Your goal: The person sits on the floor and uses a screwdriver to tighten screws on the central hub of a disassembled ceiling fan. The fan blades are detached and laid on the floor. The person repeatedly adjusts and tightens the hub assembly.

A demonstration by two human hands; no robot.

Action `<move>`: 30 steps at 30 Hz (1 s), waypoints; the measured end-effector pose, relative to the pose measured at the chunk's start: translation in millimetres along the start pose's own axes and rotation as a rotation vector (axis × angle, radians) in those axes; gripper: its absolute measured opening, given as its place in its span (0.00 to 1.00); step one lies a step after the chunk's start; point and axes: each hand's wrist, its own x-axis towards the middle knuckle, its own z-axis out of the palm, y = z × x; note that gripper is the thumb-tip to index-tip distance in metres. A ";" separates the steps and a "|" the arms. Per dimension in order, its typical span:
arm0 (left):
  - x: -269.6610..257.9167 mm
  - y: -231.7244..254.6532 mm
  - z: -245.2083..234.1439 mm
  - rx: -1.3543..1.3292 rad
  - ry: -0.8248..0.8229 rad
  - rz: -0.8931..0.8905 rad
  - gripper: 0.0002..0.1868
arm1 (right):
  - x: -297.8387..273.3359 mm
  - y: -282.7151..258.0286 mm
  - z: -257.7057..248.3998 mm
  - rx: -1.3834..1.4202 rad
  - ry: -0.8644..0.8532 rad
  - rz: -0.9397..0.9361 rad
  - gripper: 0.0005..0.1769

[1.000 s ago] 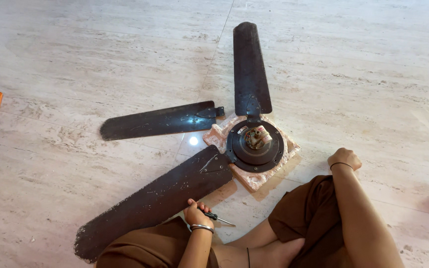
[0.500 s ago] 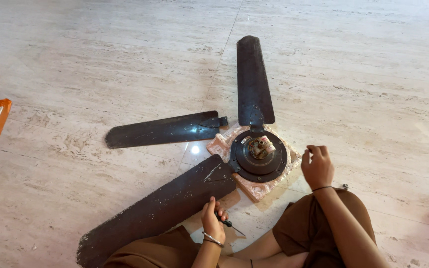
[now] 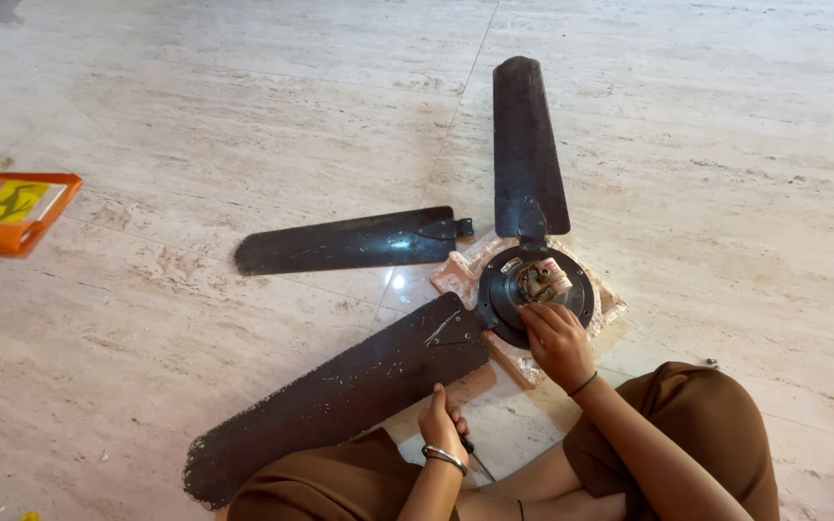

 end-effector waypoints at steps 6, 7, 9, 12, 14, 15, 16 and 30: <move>17.9 2.9 -1.0 -0.204 0.006 0.069 0.18 | 0.2 13.6 18.4 -0.038 -0.053 0.025 0.14; 18.7 1.3 -2.9 -0.202 -0.001 0.067 0.18 | 0.1 13.6 23.6 -0.034 -0.058 0.029 0.14; 21.5 -0.1 -1.8 -0.200 -0.020 0.070 0.18 | 2.9 14.6 34.7 -0.020 -0.070 0.030 0.14; 21.8 -1.6 -1.6 -0.170 0.001 0.087 0.16 | 4.5 13.8 52.2 0.007 -0.099 0.035 0.14; 21.1 -0.3 -1.4 -0.157 0.006 0.080 0.17 | 5.6 15.0 62.0 0.017 -0.122 0.045 0.15; 20.4 -0.1 -0.9 -0.150 0.008 0.076 0.17 | 5.3 16.3 64.6 -0.005 -0.136 0.036 0.15; 20.2 0.7 -1.1 -0.151 0.010 0.071 0.16 | 6.1 16.9 68.8 -0.023 -0.149 0.025 0.15; 29.9 -8.7 7.2 -0.090 0.110 0.061 0.14 | 12.1 13.7 76.0 -0.120 -0.327 -0.024 0.28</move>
